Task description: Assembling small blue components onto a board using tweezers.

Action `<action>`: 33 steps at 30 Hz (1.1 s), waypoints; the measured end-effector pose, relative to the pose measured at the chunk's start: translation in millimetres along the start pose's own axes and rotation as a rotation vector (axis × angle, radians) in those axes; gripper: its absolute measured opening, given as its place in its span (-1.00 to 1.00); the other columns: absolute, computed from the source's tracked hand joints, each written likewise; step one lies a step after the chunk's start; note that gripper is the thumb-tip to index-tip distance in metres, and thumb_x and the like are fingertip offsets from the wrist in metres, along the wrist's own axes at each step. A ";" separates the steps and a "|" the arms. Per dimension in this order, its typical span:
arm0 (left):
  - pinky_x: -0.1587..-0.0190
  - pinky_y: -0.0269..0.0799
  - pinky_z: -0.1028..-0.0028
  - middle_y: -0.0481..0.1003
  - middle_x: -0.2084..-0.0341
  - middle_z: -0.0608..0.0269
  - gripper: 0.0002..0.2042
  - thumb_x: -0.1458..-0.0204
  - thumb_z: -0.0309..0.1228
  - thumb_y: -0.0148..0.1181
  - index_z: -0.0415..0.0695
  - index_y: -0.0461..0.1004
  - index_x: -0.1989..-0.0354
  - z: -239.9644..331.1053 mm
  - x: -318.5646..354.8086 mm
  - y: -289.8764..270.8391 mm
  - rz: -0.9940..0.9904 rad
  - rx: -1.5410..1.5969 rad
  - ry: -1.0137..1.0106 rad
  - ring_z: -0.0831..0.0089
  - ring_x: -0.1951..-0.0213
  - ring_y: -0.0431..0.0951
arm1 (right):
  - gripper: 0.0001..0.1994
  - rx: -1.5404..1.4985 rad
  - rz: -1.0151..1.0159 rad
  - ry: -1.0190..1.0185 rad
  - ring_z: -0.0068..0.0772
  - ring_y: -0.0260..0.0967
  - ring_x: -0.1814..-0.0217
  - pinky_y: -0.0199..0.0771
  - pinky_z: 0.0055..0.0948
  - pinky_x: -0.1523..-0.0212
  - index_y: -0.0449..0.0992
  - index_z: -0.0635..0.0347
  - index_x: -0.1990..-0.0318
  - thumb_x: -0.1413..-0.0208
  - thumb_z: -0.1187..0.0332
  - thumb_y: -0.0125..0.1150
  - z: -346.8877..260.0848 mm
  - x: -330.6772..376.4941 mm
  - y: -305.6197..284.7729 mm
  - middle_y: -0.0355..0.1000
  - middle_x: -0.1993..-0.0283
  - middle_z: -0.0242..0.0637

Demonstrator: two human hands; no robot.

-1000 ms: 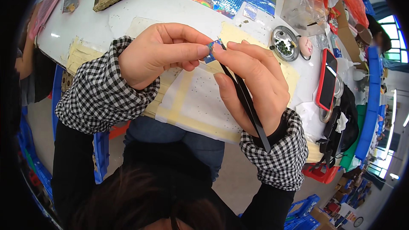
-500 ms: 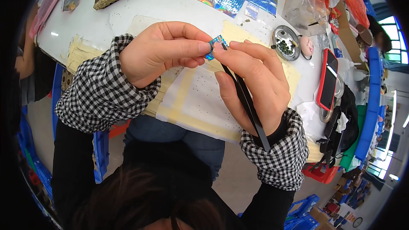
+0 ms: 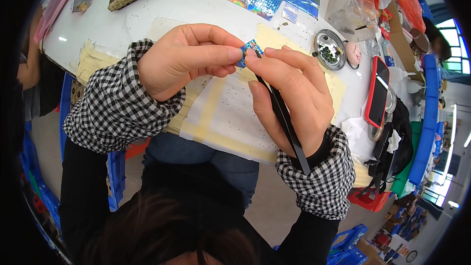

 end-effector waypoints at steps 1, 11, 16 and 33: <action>0.24 0.43 0.63 0.52 0.40 0.30 -0.83 -0.02 -0.45 0.19 -0.22 0.48 0.22 0.1 0.5 -0.4 0.007 -0.002 0.001 0.64 0.38 0.50 | -0.73 -0.001 0.000 0.000 -0.20 0.39 0.12 0.41 -0.24 0.04 0.48 0.29 0.18 0.12 0.59 0.22 0.0 0.0 0.5 0.48 0.20 -0.24; 0.23 0.44 0.64 0.53 0.40 0.28 -0.82 -0.03 -0.44 0.19 -0.23 0.48 0.21 1.5 1.2 -0.7 0.008 -0.024 0.021 0.63 0.38 0.50 | -0.73 -0.009 0.004 0.014 -0.20 0.39 0.12 0.41 -0.22 0.03 0.49 0.29 0.17 0.11 0.58 0.22 0.2 0.6 1.2 0.47 0.22 -0.22; 0.24 0.44 0.64 0.53 0.41 0.28 -0.82 -0.02 -0.44 0.20 -0.23 0.49 0.22 4.1 1.9 -1.5 0.012 -0.062 0.054 0.64 0.37 0.50 | -0.73 0.002 -0.002 0.013 -0.20 0.40 0.13 0.42 -0.19 0.03 0.49 0.28 0.18 0.11 0.59 0.22 0.0 0.0 2.2 0.48 0.23 -0.23; 0.24 0.43 0.62 0.53 0.41 0.28 -0.83 -0.02 -0.44 0.20 -0.23 0.49 0.24 3.0 1.2 0.7 -0.012 -0.080 0.059 0.62 0.38 0.50 | -0.74 -0.008 0.004 0.026 -0.25 0.44 0.17 0.40 -0.16 -0.01 0.50 0.25 0.21 0.13 0.62 0.22 -0.6 2.0 2.7 0.49 0.27 -0.23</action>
Point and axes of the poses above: each hand's wrist, its own x-axis away from the middle knuckle, its own y-axis out of the palm, z = x × y, the point moved 8 cm from there along -x, towards the middle knuckle
